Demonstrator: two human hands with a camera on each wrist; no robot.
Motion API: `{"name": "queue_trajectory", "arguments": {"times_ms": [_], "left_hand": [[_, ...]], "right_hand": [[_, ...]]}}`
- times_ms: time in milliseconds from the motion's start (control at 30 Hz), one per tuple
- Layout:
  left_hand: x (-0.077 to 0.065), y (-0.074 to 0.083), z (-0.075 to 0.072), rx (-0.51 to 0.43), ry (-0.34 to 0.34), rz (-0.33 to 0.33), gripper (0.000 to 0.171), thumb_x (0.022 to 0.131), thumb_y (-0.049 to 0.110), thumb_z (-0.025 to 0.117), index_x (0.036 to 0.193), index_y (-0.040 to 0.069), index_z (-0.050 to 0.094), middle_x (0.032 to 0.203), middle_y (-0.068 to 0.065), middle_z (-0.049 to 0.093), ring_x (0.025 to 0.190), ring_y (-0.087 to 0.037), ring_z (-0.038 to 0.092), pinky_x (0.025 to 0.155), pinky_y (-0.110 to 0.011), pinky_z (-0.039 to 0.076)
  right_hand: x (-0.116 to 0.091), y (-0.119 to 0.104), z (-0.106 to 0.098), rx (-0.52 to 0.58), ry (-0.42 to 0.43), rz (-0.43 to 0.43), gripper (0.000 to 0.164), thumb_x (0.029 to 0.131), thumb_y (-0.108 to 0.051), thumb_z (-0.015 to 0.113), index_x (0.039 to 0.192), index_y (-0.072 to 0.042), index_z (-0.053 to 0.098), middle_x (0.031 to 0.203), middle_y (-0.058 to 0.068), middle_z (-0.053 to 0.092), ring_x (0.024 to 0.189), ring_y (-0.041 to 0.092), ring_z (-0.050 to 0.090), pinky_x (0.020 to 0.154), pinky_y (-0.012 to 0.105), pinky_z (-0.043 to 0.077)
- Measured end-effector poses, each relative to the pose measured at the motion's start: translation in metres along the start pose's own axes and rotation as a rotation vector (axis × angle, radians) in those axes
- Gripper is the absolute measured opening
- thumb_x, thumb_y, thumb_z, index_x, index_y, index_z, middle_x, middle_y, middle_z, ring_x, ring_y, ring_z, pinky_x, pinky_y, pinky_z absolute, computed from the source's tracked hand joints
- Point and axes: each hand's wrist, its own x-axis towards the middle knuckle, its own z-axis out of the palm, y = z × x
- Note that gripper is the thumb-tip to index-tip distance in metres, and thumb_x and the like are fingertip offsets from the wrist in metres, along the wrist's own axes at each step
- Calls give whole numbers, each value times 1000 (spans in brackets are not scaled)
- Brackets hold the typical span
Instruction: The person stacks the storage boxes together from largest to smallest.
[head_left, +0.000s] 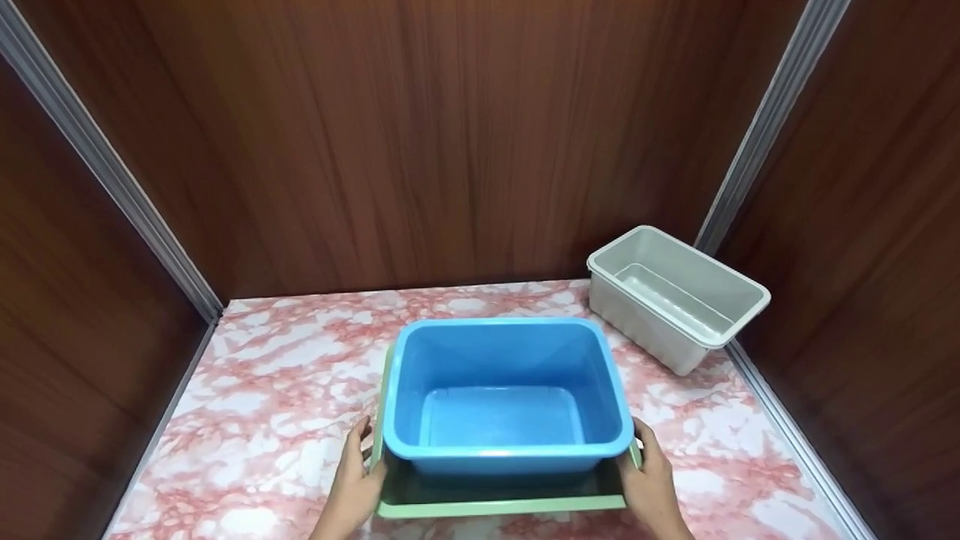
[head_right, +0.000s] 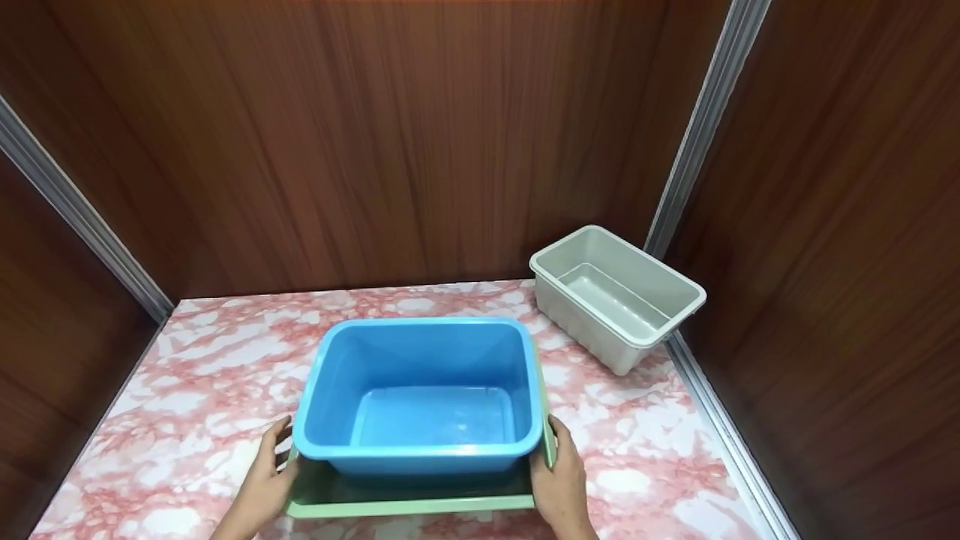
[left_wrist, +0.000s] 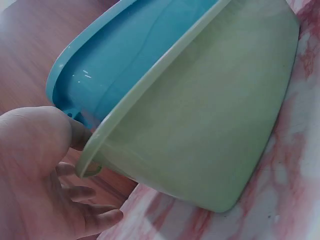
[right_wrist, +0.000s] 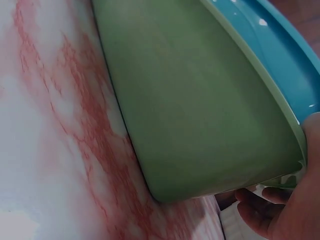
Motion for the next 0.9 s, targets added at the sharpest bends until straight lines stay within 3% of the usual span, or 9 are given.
{"name": "queue_trajectory", "arguments": {"times_ms": [267,433,600,733,900], "left_hand": [[-7,-9,8,6,-7,-27,62,96,10,56,149,2,24,141,-26,40,121,-39,48,94,-50,44],[-1,-12,8,-81,-21,-15,60,94,4,55,146,-10,27,139,-31,41,129,-40,38,102,-52,35],[1,-11,7,-225,-64,-139,54,96,6,51,143,-12,31,142,-29,40,129,-36,38,103,-50,33],[3,-12,8,-247,-68,-133,51,97,7,50,143,-8,35,142,-26,43,126,-32,40,101,-48,34],[4,-12,13,-227,-74,-113,50,97,8,50,143,-8,36,141,-25,45,126,-32,40,102,-49,32]], "right_hand": [[-6,1,0,1,10,31,48,99,-22,55,143,-9,41,141,19,46,130,36,41,103,57,33],[-4,1,1,6,23,25,48,99,-21,55,143,-10,41,137,20,50,127,36,44,102,56,34],[-4,0,5,12,28,19,48,99,-22,57,143,-11,42,131,19,55,122,35,48,101,55,35],[-2,-2,4,-14,3,21,50,98,-22,58,144,-11,40,131,21,56,120,37,50,100,56,36],[2,-5,-9,-134,-99,13,54,100,-24,54,147,-10,32,134,26,52,121,43,49,98,60,36]]}}
